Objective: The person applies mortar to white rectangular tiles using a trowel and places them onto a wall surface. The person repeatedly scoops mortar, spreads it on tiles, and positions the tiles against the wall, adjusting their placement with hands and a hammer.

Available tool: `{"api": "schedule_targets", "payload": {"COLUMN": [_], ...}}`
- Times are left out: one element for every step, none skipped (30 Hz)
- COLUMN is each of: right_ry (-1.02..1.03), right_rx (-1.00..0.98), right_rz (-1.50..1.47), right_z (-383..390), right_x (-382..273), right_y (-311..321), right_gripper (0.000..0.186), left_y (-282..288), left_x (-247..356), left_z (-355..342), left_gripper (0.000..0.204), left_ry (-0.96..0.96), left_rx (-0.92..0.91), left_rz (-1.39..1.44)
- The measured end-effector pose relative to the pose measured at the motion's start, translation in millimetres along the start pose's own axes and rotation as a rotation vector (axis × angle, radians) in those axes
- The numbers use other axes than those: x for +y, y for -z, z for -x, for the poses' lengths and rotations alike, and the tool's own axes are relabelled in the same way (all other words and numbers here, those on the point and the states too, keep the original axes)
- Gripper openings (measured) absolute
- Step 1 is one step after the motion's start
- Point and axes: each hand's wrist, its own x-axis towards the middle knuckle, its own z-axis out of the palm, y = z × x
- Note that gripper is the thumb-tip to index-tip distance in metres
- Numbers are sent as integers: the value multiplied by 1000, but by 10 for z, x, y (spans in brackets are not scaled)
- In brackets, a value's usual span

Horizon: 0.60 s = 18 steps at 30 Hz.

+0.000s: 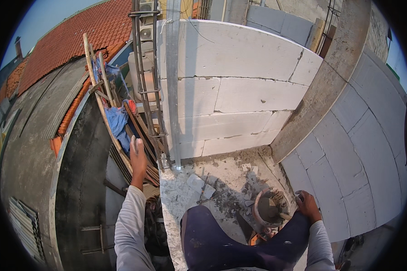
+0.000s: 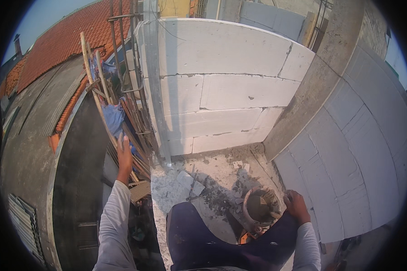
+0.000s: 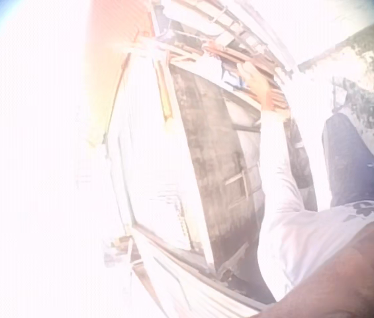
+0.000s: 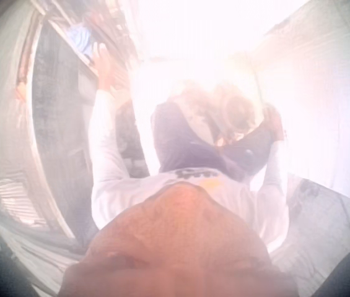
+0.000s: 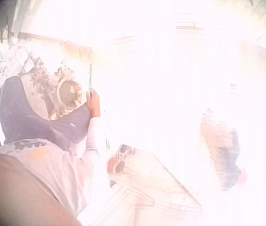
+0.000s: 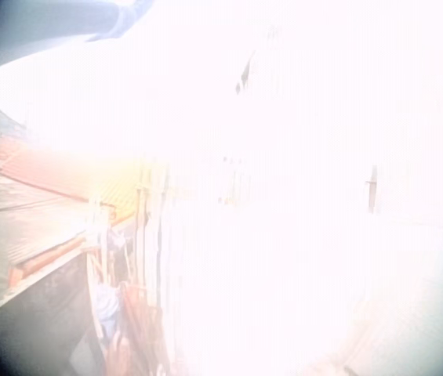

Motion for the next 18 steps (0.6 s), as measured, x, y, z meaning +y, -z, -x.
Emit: {"api": "schedule_targets", "payload": {"right_ry": [-98, -132, -161, -195, -247, -299, -352, -361, -366, -368, -371, -378, -385, -377, -355, -353, -372, -418], "right_rx": [-47, -29, -16, -9, -25, -39, -59, -71, -81, -84, -105, -118, -137, -134, -126, -121, -124, -85], "right_rz": [-11, -21, -36, -53, -114, -175, -243, -283, -322, -361, -396, -423, -457, -472, -465, -474, -552, -620], "right_z": [47, 124, 192, 259, 344, 391, 451, 445, 392, 363, 368, 399, 426, 396, 373, 391, 401, 429], "right_x": [-78, -36, 28, 90, 133, 178, 188, 134, 53, 47, 118, 232, 358, 404, 343, 365, 411, 502], "right_y": [72, 125, 139, 133, 164, 199, 211, 219, 244, 236, 225, 251, 245, 211, 255, 284, 298, 287], "right_gripper": [29, 30, 31, 33, 35, 36, 38, 38, 38, 38, 37, 37, 37, 36, 36, 35, 34, 33], "left_y": [56, 25, -3, -49, -235, -444, -609, -745, -936, -1161, -1432, -1794, -2132, -2394, -2563, -2830, -3069, -3340], "left_x": [-221, -460, -714, -870, -780, -695, -538, -358, -128, 179, 551, 903, 1469, 1847, 2285, 2699, 3070, 3379], "left_z": [216, 411, 636, 767, 869, 1029, 1186, 1184, 1090, 989, 859, 705, 611, 390, 211, 52, -163, -355], "left_gripper": [74, 73, 68, 63, 58, 54, 49, 44, 39, 38, 37, 36, 36, 34, 37, 39, 40, 45], "left_ry": [16, 29, 21, 17, 4, -10, -23, -173, -327, -454, -585, -695, -866, -1059, -1198, -1295, -1402, -1459], "left_rx": [7, 16, -1, -21, -120, -219, -318, -371, -421, -455, -485, -517, -543, -530, -435, -350, -241, -150], "left_rz": [-41, -68, -90, -118, -175, -231, -296, -363, -424, -424, -417, -381, -499, -491, -522, -593, -689, -748]}}
